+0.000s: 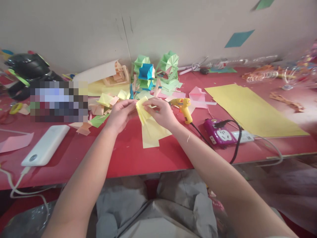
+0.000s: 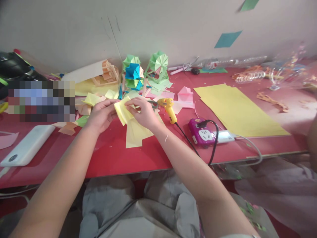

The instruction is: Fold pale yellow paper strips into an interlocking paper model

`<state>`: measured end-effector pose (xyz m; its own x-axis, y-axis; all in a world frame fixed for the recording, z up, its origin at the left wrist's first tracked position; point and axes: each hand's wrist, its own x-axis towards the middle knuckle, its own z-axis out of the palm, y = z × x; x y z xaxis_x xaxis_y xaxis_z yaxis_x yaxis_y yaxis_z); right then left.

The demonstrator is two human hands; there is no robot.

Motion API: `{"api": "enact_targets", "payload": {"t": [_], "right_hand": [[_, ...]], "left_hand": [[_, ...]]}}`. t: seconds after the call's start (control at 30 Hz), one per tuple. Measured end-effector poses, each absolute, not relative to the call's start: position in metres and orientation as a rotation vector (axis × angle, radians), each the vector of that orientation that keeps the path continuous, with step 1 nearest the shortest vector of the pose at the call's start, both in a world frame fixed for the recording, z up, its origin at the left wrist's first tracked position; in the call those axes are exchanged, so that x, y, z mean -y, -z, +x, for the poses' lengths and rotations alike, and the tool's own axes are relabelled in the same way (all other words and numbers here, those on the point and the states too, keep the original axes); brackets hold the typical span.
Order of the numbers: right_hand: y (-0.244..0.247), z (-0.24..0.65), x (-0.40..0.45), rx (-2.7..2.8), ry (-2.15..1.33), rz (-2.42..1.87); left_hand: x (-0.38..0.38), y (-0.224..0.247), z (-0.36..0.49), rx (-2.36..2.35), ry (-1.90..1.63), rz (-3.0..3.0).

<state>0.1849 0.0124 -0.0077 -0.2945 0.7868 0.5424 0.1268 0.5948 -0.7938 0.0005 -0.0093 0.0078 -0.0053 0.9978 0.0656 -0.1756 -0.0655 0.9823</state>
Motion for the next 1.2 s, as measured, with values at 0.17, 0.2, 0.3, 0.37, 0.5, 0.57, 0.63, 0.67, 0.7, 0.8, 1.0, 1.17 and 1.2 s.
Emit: {"api": "enact_targets", "payload": {"t": [0.17,0.2,0.3,0.37,0.5,0.57,0.63,0.67,0.7,0.8,1.0,1.17,1.2], "right_hand": [[0.014,0.186,-0.013,1.85,-0.595,-0.822],[0.014,0.186,-0.012,1.883,-0.587,-0.822],[0.014,0.188,-0.012,2.004,-0.556,-0.809],[0.014,0.189,-0.014,2.044,-0.533,-0.797],[0.013,0.189,-0.015,1.911,-0.539,-0.85],[0.012,0.189,-0.014,1.838,-0.556,-0.859],[0.012,0.188,-0.013,1.833,-0.567,-0.783],[0.012,0.188,-0.012,1.849,-0.56,-0.726],[0.013,0.188,-0.012,1.876,-0.539,-0.671],[0.014,0.189,-0.013,1.974,-0.416,-0.587],[0.015,0.193,-0.016,2.158,-0.353,-0.693],[0.017,0.192,-0.017,2.112,-0.43,-0.698],[0.017,0.191,-0.016,2.085,-0.457,-0.684]], "left_hand": [[0.01,-0.009,0.001,-1.096,-1.261,1.164],[0.01,-0.008,0.001,-1.118,-1.276,1.188],[0.008,-0.003,-0.001,-1.172,-1.33,1.22],[0.007,-0.001,-0.002,-1.197,-1.35,1.216],[0.005,0.002,-0.001,-1.269,-1.357,1.24],[0.005,0.003,0.0,-1.291,-1.354,1.246],[0.005,0.003,0.0,-1.283,-1.342,1.231],[0.005,0.003,0.001,-1.274,-1.334,1.218],[0.005,0.003,0.001,-1.264,-1.324,1.202],[0.006,0.001,0.001,-1.213,-1.295,1.134],[0.006,-0.004,-0.001,-1.121,-1.308,0.994],[0.006,-0.004,-0.002,-1.058,-1.233,1.062],[0.007,-0.004,-0.003,-1.065,-1.232,1.071]]}}
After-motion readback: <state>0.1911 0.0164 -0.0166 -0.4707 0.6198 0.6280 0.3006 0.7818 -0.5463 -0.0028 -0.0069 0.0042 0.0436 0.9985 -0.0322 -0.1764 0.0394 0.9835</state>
